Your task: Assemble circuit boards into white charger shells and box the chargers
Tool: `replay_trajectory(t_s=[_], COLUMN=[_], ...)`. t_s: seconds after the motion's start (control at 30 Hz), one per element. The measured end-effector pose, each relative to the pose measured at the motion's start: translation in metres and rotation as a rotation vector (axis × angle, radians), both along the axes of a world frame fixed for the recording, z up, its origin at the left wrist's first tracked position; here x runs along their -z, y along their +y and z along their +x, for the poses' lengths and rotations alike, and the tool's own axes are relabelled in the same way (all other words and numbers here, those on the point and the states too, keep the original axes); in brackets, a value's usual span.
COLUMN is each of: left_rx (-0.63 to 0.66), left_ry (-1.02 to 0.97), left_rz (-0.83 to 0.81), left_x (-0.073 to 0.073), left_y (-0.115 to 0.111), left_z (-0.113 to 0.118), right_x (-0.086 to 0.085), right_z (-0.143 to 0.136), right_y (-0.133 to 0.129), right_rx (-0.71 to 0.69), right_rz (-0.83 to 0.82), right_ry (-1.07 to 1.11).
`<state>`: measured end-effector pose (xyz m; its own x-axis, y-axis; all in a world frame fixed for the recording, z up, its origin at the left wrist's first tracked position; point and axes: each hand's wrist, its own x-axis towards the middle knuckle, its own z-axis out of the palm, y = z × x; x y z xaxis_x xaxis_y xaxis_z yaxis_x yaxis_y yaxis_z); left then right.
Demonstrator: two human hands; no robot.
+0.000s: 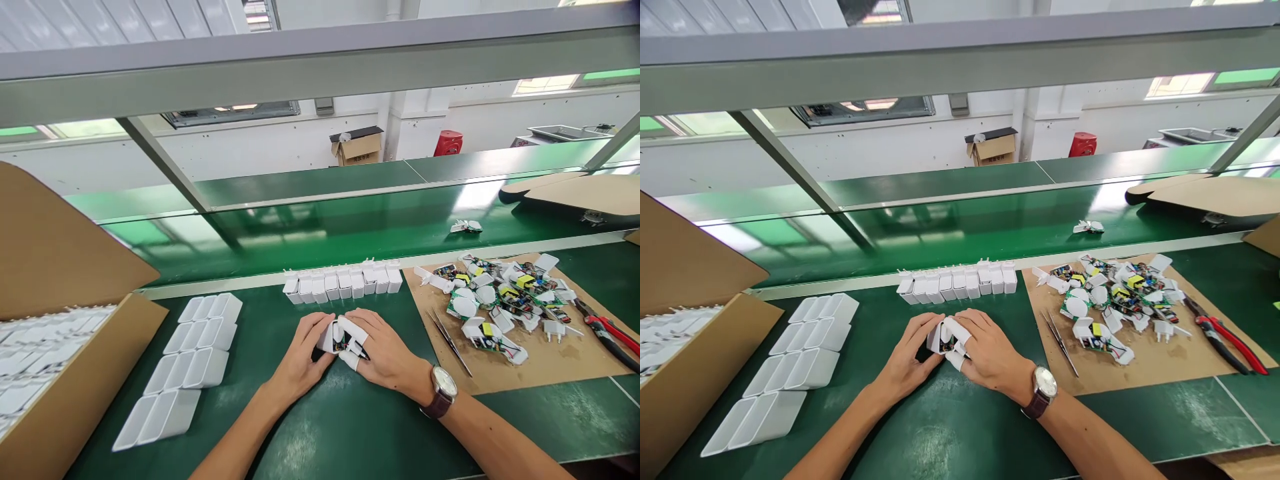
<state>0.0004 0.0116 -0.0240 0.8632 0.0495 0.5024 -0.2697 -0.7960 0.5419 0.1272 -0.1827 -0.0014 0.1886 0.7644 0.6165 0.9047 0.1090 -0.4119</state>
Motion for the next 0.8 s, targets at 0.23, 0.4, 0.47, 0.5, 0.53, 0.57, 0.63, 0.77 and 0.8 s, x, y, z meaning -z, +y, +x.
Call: replay_trajectory(t_s=[0.23, 0.4, 0.47, 0.5, 0.53, 0.57, 0.63, 0.77, 0.8], left_rx=[0.130, 0.098, 0.073, 0.066, 0.058, 0.053, 0.060, 0.102, 0.111], left_ry=[0.182, 0.149, 0.145, 0.152, 0.161, 0.170, 0.177, 0.193, 0.199], left_rz=[-0.217, -0.239, -0.271, -0.293, -0.317, -0.341, -0.387, -0.439, -0.444], left_x=[-0.006, 0.000, 0.001, 0.000, 0.000, -0.001, -0.004, -0.006, -0.006], left_y=[-0.001, 0.003, 0.004, 0.004, 0.003, 0.003, 0.000, -0.004, -0.004], left_z=[-0.003, -0.004, -0.005, -0.005, -0.005, -0.006, -0.007, -0.008, -0.009], right_x=[-0.004, 0.008, 0.011, 0.012, 0.013, 0.014, 0.016, 0.015, 0.013], right_z=[0.005, 0.008, 0.007, 0.006, 0.005, 0.005, 0.006, 0.007, 0.007], right_y=[-0.004, 0.000, 0.001, 0.001, 0.001, 0.001, 0.001, 0.000, -0.001], right_rx=[-0.014, -0.046, -0.053, -0.045, -0.032, -0.022, -0.019, -0.034, -0.032], right_rz=[0.028, -0.089, -0.108, -0.106, -0.102, -0.101, -0.115, -0.099, -0.067], right_ry=[0.546, 0.358, 0.231, 0.170, 0.114, 0.068, 0.008, -0.035, -0.030])
